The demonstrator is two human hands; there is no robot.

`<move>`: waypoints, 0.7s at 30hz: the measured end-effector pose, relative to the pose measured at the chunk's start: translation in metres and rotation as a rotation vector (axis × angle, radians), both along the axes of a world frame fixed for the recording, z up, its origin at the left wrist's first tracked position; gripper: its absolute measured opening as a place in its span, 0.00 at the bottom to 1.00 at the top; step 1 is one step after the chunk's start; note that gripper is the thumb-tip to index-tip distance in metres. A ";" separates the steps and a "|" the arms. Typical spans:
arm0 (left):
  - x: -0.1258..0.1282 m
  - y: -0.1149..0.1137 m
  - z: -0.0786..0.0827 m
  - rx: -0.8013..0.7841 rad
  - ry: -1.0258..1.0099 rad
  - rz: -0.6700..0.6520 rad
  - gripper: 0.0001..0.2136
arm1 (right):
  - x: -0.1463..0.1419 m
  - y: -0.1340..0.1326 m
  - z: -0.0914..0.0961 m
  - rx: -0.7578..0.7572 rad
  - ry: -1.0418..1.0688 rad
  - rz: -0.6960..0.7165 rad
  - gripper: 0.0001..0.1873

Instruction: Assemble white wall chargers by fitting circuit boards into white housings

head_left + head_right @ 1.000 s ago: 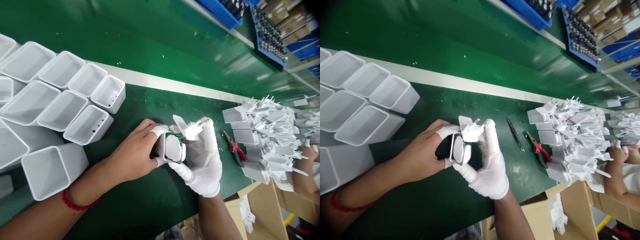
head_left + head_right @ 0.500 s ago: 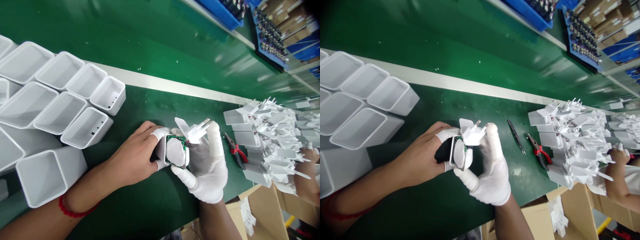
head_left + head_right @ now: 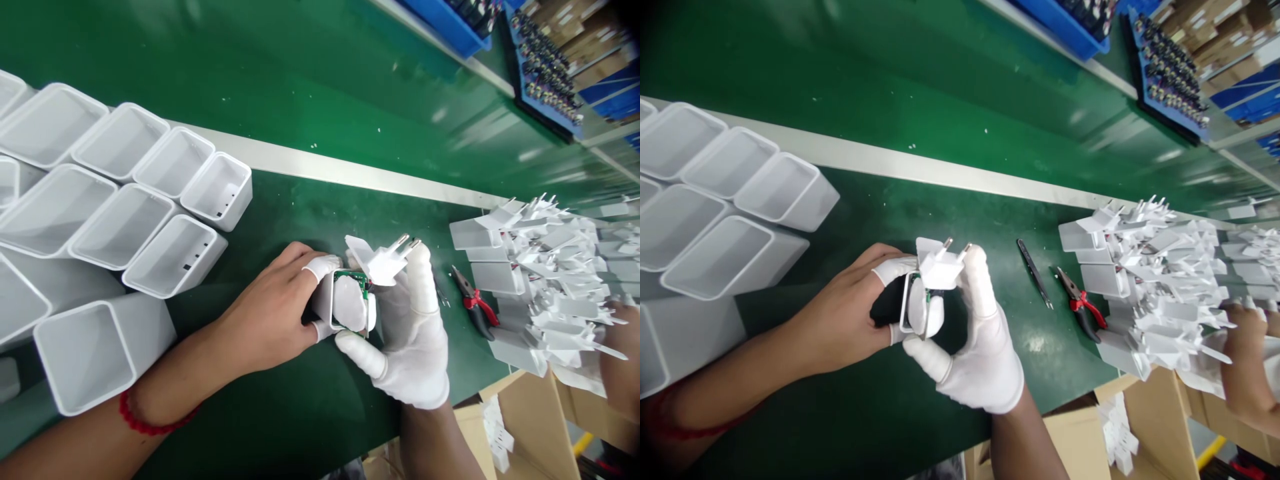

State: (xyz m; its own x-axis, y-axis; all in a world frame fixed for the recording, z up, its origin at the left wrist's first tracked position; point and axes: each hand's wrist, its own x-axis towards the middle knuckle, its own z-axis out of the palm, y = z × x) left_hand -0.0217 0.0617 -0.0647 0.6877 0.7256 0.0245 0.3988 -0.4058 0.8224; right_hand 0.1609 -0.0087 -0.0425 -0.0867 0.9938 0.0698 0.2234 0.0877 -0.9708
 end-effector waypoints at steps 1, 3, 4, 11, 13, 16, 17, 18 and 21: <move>0.000 0.000 0.000 0.000 0.003 -0.002 0.23 | 0.000 0.001 0.000 -0.005 0.035 0.026 0.56; 0.000 0.000 0.000 0.007 -0.001 0.005 0.23 | 0.001 0.001 0.001 -0.027 0.129 0.062 0.52; 0.000 -0.001 0.000 0.012 -0.004 0.008 0.23 | 0.001 0.001 0.001 -0.042 0.172 0.062 0.50; 0.001 -0.002 -0.001 0.043 -0.015 0.016 0.24 | -0.010 -0.001 -0.003 -0.104 0.213 -0.047 0.49; 0.001 -0.002 -0.001 0.047 -0.022 0.016 0.23 | -0.014 0.001 -0.006 -0.139 0.195 -0.053 0.50; 0.001 -0.002 -0.002 0.043 -0.017 0.019 0.20 | -0.016 0.005 -0.013 -0.199 0.182 -0.066 0.51; 0.002 -0.002 -0.003 0.049 -0.015 0.026 0.20 | -0.016 0.006 -0.015 -0.189 0.179 -0.089 0.51; 0.002 -0.003 -0.003 0.063 -0.018 0.038 0.20 | -0.015 0.006 -0.017 -0.156 0.169 -0.131 0.49; 0.003 -0.004 -0.004 0.114 -0.031 0.092 0.21 | -0.010 0.001 -0.016 0.040 0.036 -0.320 0.35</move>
State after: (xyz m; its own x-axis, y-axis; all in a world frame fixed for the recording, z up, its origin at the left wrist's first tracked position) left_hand -0.0191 0.0574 -0.0689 0.6158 0.7771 0.1301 0.4142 -0.4598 0.7855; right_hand 0.1510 -0.0079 -0.0580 0.2330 0.9666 0.1065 0.2116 0.0566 -0.9757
